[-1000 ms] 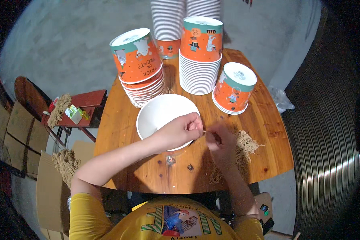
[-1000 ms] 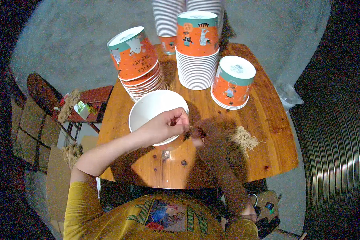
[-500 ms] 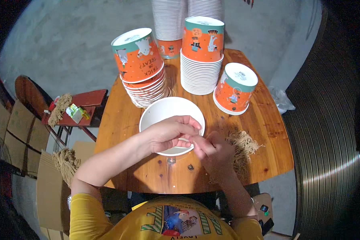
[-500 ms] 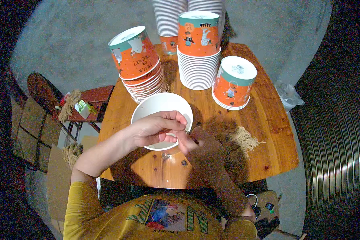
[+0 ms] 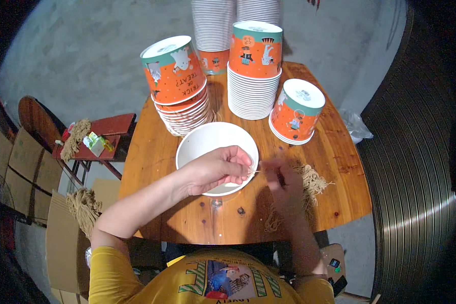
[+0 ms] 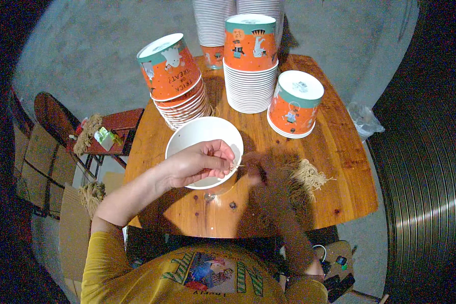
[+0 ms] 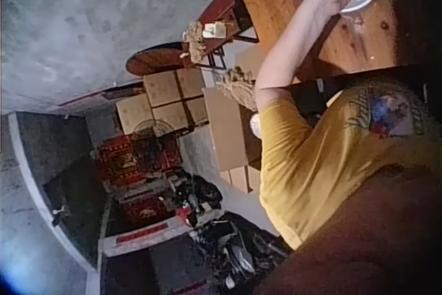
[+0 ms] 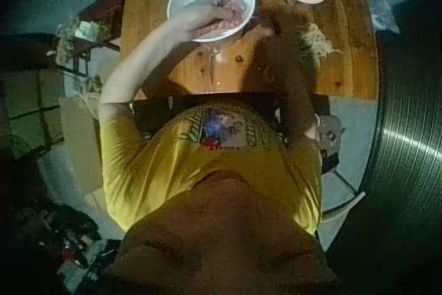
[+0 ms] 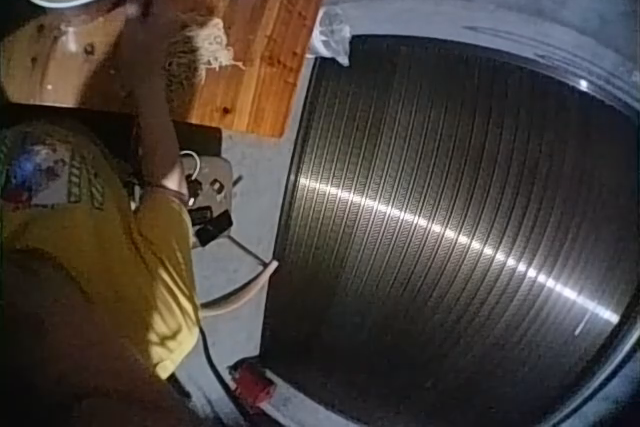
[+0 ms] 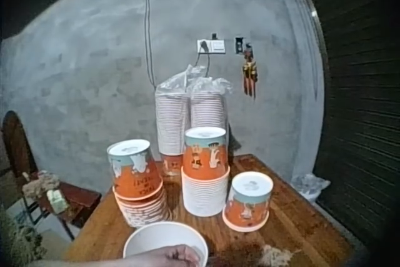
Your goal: Filling festive paper bowls with shredded paper and securing them with a thin string.
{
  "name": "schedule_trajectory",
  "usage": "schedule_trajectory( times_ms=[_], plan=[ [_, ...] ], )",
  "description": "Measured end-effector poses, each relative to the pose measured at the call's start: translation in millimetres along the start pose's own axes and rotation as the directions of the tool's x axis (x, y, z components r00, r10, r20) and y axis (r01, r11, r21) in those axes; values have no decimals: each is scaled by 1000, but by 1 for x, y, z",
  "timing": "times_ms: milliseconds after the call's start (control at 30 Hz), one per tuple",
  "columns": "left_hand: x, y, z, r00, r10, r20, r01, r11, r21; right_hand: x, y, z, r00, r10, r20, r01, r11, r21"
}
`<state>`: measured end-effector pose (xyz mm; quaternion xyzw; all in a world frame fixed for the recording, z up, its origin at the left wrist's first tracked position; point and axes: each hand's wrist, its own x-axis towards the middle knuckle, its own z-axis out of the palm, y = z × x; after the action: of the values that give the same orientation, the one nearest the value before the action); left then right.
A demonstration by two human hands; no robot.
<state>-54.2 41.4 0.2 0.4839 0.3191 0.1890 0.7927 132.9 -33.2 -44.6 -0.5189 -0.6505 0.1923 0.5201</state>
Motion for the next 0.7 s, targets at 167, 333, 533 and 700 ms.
schedule_trajectory(
  times_ms=[167, 333, 533, 700],
  plan=[
    [2, -7, 1, 993, 117, -22, -111, 976, 185, 3, 3, -4, 997, 79, -21, -78, 995, 63],
    [1, -4, 11, 980, 195, -43, -168, 923, 347, 8, -17, -3, 997, -1, 75, 4, 999, -35],
    [-4, 2, 18, 915, 404, 11, -320, 707, 630, 8, -11, 6, 999, -55, -2, 55, 998, -31],
    [-4, -2, 10, 868, 491, 69, -376, 561, 738, 10, -18, 7, 995, 97, 15, -98, 990, 104]
  ],
)
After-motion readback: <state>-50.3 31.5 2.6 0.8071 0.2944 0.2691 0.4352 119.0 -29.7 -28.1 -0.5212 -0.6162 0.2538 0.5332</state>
